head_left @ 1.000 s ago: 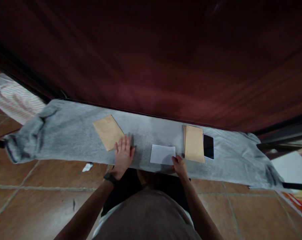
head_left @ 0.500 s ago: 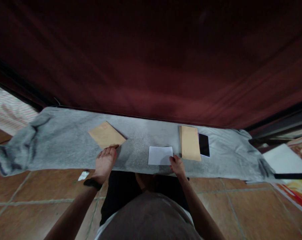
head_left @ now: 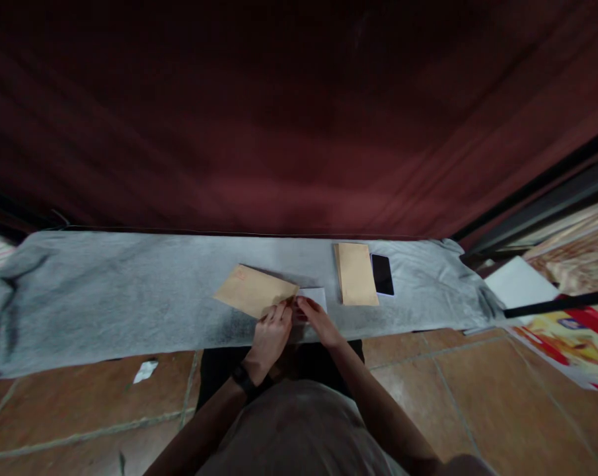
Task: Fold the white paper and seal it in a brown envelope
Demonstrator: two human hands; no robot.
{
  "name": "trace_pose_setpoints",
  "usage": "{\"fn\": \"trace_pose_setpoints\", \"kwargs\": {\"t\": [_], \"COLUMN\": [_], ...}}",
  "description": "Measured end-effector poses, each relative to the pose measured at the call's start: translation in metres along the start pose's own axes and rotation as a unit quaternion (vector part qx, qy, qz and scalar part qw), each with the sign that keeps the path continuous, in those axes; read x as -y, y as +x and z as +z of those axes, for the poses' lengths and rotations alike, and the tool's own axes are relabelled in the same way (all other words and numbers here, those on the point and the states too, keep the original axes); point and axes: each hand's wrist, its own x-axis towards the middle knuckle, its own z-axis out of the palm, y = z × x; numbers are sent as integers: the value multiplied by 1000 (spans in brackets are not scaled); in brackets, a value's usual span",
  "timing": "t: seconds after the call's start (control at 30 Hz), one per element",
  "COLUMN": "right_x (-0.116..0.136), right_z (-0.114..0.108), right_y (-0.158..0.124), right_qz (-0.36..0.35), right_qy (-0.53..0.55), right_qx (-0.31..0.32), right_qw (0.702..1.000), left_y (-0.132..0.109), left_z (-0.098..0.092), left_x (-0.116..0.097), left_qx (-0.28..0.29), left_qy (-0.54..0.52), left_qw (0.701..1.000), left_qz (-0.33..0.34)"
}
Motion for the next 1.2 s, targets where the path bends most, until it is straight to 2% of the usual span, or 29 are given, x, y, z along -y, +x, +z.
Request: {"fn": "trace_pose_setpoints", "kwargs": {"t": [0.07,0.17,0.33,0.5,0.6,0.7,0.9,1.07,1.13,1.2], "right_x": [0,-2,-6,-9,-12,-15,-20,-18,-14,-8], "right_z": [12,19,4,-15,-21,-25,-23,-19,-21,-26], "right_y": [4,6,3,4,4,3,7,9,5,-3], "right_qz": [26,34,42,25,14,-14,14,-15,-25,-62], "right_qy": [83,112,70,-8,-64,-73,-69,-128,-149,-167], "right_qx": [41,26,34,35,21,20,15,-22,-65,-133], "right_qw": [995,993,996,999,998,997,997,991,986,975], "left_y": [-1,-4,-3,10,18,23,26,29,30,31], "left_z": [1,0,-2,-4,-1,2,0,1,3,5], "left_x": [-4,-3,25,59,65,65,57,55,56,56], "left_qx": [7,17,24,65,109,140,78,68,64,53], "left_qy": [-14,-35,-21,2,-14,-39,-32,-9,-4,0], "left_qw": [1000,999,996,991,986,980,986,987,988,989], "left_qz": [9,32,78,119,129,136,144,143,143,137]}}
